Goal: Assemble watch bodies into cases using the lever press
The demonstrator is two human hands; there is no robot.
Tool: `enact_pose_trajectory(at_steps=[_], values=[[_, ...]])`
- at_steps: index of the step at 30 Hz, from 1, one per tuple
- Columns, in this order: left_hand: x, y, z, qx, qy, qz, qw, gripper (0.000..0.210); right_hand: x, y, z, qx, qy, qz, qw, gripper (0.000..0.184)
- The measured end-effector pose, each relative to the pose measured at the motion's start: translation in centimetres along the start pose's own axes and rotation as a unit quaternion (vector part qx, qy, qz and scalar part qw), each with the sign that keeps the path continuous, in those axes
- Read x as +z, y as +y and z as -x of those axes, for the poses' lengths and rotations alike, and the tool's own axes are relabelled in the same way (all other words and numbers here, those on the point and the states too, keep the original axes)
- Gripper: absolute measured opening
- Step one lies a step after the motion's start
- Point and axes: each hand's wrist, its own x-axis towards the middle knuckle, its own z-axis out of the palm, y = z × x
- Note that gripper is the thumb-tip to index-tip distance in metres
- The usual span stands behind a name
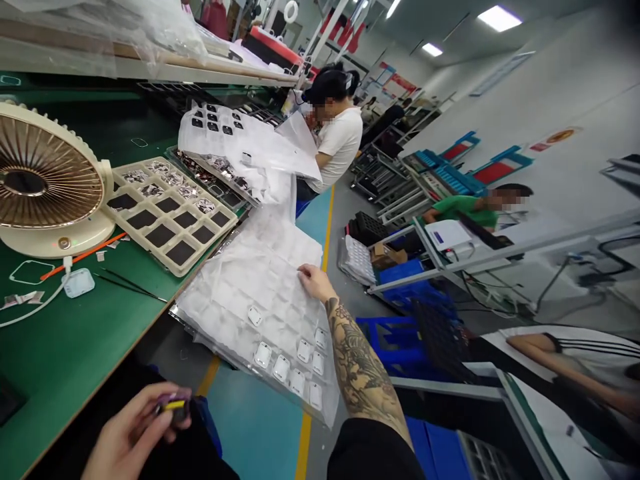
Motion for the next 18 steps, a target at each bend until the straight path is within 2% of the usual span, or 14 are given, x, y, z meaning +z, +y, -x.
enact_pose_trajectory(at_steps=[1,3,6,10,13,16,18], values=[[1.2,-0.2,-1.7,-0.005,-0.030,0.016,0.999,0.054,0.4,0.2,-0.2,-0.001,0.026,-0.003,1.000,0.034],[3.0,-0.3,-4.8,0.005,-0.051,0.035,0.998,0.054,0.5,0.8,-1.2,0.000,0.073,-0.009,0.997,0.036],[4.0,-0.1,-7.5,0.061,-0.054,-0.007,0.997,0.045,-0.5,1.9,-3.8,0.013,0.120,-0.017,0.992,0.038],[4.2,0.7,-7.8,0.170,-0.052,-0.185,0.966,0.028,-1.9,2.6,-8.7,0.042,0.141,-0.022,0.989,0.040],[5.1,1.5,-7.6,0.208,-0.086,-0.273,0.935,0.028,-2.4,1.8,-11.5,0.072,0.151,-0.021,0.986,0.042],[6.6,2.3,-8.0,0.229,-0.131,-0.319,0.910,0.028,-2.6,0.1,-12.6,0.086,0.162,-0.023,0.983,0.042],[7.6,3.1,-8.8,0.235,-0.148,-0.346,0.896,0.027,-2.8,-1.4,-11.9,0.072,0.171,-0.031,0.982,0.042]])
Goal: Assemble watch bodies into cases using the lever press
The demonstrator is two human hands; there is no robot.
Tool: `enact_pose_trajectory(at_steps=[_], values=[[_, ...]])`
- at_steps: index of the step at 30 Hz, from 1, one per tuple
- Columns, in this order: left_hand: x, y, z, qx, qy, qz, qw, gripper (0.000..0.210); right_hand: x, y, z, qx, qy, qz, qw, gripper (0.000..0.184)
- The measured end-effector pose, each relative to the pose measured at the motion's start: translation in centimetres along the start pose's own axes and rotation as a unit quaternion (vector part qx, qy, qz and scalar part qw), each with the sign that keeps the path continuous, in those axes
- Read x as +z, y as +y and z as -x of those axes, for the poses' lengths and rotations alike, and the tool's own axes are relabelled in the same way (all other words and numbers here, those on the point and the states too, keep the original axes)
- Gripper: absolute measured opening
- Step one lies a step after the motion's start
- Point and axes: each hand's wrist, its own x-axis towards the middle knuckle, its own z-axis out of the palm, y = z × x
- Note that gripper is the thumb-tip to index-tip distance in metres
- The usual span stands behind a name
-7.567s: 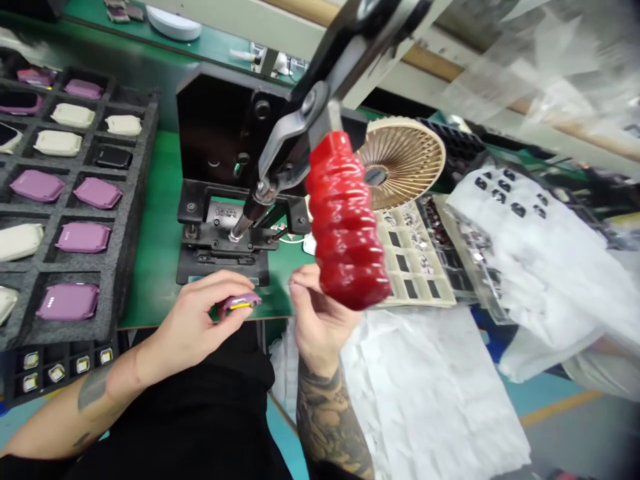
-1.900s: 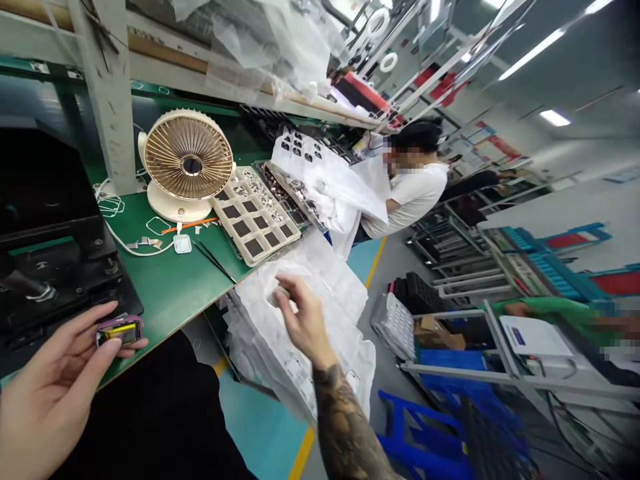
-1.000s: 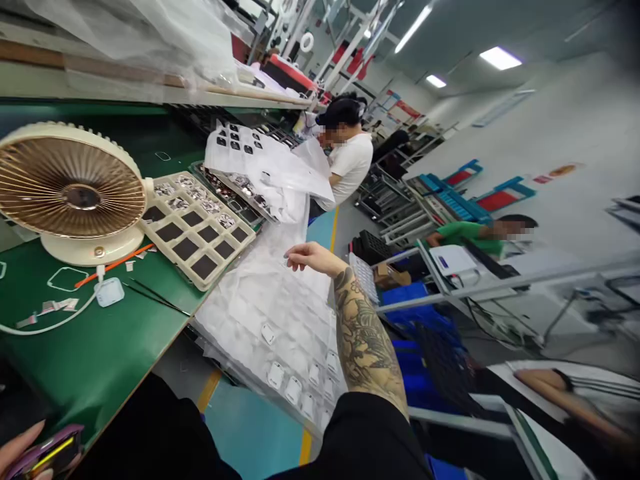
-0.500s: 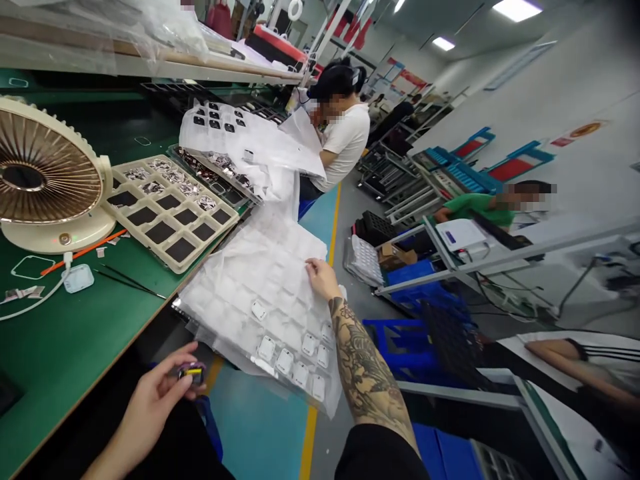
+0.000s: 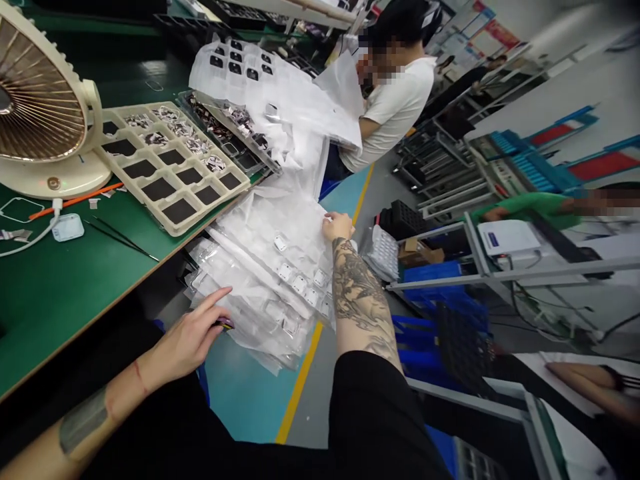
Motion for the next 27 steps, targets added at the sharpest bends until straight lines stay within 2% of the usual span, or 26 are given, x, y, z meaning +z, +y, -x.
enact_pose_trajectory(at_steps=[2,4,9,12,16,20,24,27], values=[[-0.2,0.2,-1.5,-0.004,-0.014,-0.031,0.999,0.024,-0.8,-1.4,2.1,-0.040,0.004,-0.022,0.999,0.041],[-0.5,0.0,-3.0,-0.010,-0.034,-0.060,0.998,0.022,-2.0,-2.6,5.6,-0.110,-0.014,-0.054,0.992,0.044],[-1.1,-1.0,-5.6,0.010,-0.078,-0.082,0.994,0.021,-4.3,-4.3,18.3,-0.299,-0.156,-0.107,0.935,0.051],[-1.0,-1.4,-6.1,0.024,-0.083,-0.083,0.993,0.020,-4.0,-5.0,23.3,-0.329,-0.180,-0.109,0.921,0.042],[-0.7,-1.9,-5.8,0.041,-0.074,-0.076,0.993,0.021,-3.8,-5.6,24.1,-0.314,-0.180,-0.127,0.924,0.028],[-0.2,-2.2,-4.6,0.051,-0.063,-0.062,0.995,0.022,-5.6,-6.1,23.0,-0.321,-0.184,-0.143,0.918,0.024],[0.0,-1.9,-2.4,0.043,-0.050,-0.047,0.997,0.023,-7.5,-6.5,22.6,-0.333,-0.186,-0.146,0.913,0.021],[-0.3,-1.4,-0.2,0.031,-0.042,-0.035,0.998,0.023,-7.8,-6.3,22.3,-0.336,-0.187,-0.144,0.912,0.024]])
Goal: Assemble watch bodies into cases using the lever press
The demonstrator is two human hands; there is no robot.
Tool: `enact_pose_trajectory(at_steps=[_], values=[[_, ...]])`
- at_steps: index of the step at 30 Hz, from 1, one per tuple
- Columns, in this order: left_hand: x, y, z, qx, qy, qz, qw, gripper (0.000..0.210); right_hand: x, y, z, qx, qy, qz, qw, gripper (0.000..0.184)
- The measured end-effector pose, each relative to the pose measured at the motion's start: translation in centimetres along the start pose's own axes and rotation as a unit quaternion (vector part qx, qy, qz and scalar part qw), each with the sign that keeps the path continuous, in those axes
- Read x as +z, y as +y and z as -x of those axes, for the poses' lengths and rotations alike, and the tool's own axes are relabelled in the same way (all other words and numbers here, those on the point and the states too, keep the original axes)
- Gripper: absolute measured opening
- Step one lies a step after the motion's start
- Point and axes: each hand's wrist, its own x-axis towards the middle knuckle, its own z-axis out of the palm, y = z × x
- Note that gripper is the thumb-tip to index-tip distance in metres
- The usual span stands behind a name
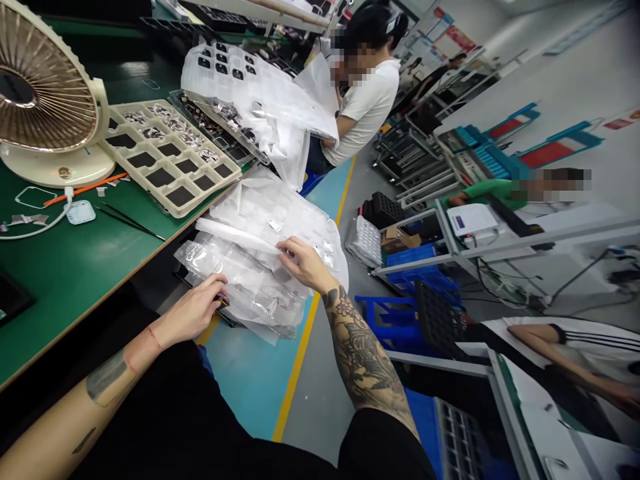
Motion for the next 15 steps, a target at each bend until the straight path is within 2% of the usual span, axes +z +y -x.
enact_pose_trajectory(at_steps=[4,8,12,15], values=[[-0.1,0.6,2.4,-0.019,0.009,0.015,1.000,0.023,0.3,0.9,-0.1,0.012,0.004,0.002,1.000,0.026],[0.1,0.7,3.4,-0.028,0.017,0.032,0.999,0.025,1.0,1.0,0.0,0.020,0.009,-0.006,1.000,0.023],[0.1,1.2,3.3,-0.044,0.032,0.053,0.997,0.022,1.8,0.5,0.1,0.020,0.011,-0.018,1.000,0.021],[-0.3,2.3,1.5,-0.033,0.057,0.022,0.998,0.023,2.6,0.6,0.1,0.019,-0.007,-0.034,0.999,0.026]])
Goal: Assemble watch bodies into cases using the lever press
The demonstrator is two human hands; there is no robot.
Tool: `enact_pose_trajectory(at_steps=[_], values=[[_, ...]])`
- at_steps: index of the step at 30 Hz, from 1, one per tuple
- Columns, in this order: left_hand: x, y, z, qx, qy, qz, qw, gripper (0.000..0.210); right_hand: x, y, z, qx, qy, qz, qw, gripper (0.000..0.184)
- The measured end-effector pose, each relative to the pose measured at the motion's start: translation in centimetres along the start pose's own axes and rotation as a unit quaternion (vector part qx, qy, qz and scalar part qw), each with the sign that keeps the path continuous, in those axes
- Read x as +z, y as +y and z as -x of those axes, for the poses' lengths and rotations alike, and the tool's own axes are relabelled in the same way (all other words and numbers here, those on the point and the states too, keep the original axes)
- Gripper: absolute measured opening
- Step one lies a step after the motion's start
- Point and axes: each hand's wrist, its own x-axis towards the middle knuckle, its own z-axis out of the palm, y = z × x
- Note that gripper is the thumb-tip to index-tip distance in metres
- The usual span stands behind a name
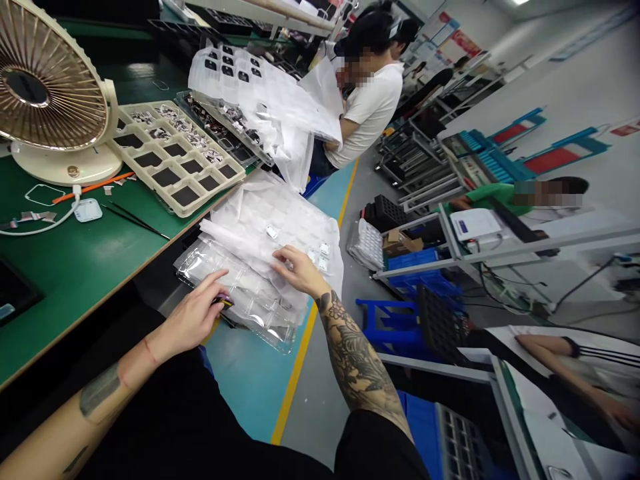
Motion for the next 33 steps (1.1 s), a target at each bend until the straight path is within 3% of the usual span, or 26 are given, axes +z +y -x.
enact_pose_trajectory(at_steps=[5,8,10,12,15,18,21,27,33], values=[[-0.3,1.2,-7.4,0.039,0.007,-0.149,0.988,0.023,0.2,1.0,-0.1,0.005,-0.035,-0.015,0.999,0.042],[-0.7,0.7,-11.7,0.040,0.001,-0.162,0.986,0.019,-0.9,1.6,0.0,-0.007,-0.072,-0.030,0.997,0.045],[-1.2,0.2,-13.0,0.050,-0.007,-0.156,0.986,0.017,-1.6,1.9,0.1,-0.009,-0.083,-0.038,0.996,0.047],[-1.6,-0.2,-12.5,0.059,-0.012,-0.149,0.987,0.018,-1.8,2.1,0.3,-0.010,-0.083,-0.037,0.996,0.042],[-2.1,-0.8,-8.9,0.060,0.001,-0.134,0.989,0.020,-0.6,2.1,0.6,-0.012,-0.061,-0.024,0.998,0.034],[-1.9,-1.3,-4.6,0.051,0.019,-0.108,0.993,0.020,1.1,1.9,0.8,-0.011,-0.007,-0.011,1.000,0.031],[-1.3,-2.0,-2.0,0.043,0.043,-0.078,0.995,0.021,1.4,2.2,0.9,-0.012,0.051,-0.007,0.999,0.030],[-0.8,-2.9,-1.3,0.052,0.071,-0.042,0.995,0.021,-0.9,4.4,-0.4,0.001,0.140,0.009,0.990,0.027],[-0.4,-2.4,-0.3,0.069,0.100,-0.023,0.992,0.023,-2.0,5.9,-2.7,0.001,0.179,0.025,0.984,0.030]])
